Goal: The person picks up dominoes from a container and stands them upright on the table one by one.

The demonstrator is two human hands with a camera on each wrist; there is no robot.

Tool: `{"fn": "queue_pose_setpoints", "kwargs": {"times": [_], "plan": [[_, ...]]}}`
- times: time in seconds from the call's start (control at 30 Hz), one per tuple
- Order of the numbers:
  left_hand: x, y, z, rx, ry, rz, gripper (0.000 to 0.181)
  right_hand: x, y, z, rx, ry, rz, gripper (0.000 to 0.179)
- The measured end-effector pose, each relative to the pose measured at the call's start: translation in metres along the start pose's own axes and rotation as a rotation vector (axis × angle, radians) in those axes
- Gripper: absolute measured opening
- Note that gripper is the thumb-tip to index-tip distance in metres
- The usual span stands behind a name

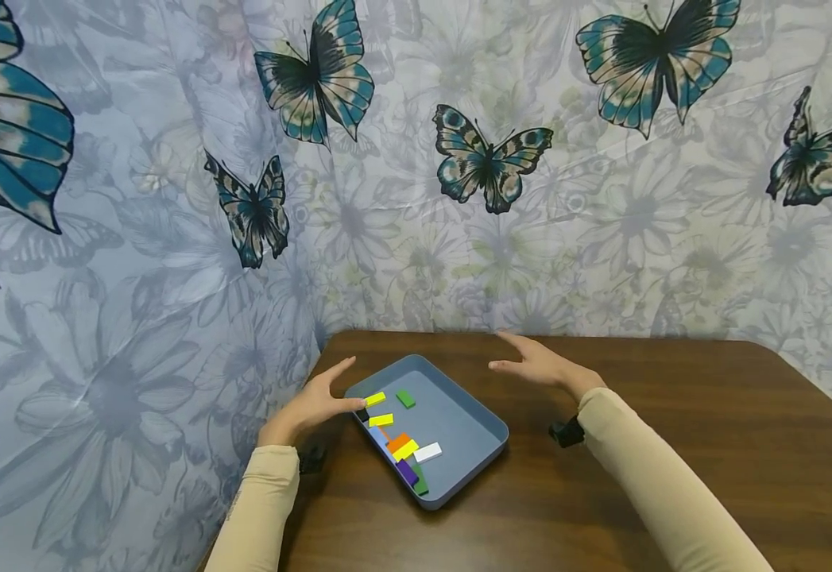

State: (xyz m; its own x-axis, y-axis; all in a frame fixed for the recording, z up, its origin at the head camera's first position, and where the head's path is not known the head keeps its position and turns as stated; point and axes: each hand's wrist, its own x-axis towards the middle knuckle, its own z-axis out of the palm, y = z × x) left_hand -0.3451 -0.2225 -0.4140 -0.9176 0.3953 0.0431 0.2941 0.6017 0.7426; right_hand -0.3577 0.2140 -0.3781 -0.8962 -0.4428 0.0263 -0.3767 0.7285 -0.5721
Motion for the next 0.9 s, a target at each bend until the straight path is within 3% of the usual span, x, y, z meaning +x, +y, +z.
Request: {"fn": "queue_pose_setpoints", "kwargs": {"times": [0.33, 0.63, 0.9], "plan": [[-0.008, -0.016, 0.019, 0.013, -0.026, -0.025, 0.102, 0.010, -0.031, 0.031, 0.077, -0.019, -0.090, 0.084], [-0.001, -0.021, 0.033, 0.072, -0.011, -0.017, 0.098, 0.023, -0.054, 0.054, 0.169, -0.126, -0.134, 0.071], [0.002, -0.019, 0.037, 0.116, 0.005, -0.032, 0.098, 0.031, -0.060, 0.069, 0.208, -0.230, -0.113, 0.058]]}}
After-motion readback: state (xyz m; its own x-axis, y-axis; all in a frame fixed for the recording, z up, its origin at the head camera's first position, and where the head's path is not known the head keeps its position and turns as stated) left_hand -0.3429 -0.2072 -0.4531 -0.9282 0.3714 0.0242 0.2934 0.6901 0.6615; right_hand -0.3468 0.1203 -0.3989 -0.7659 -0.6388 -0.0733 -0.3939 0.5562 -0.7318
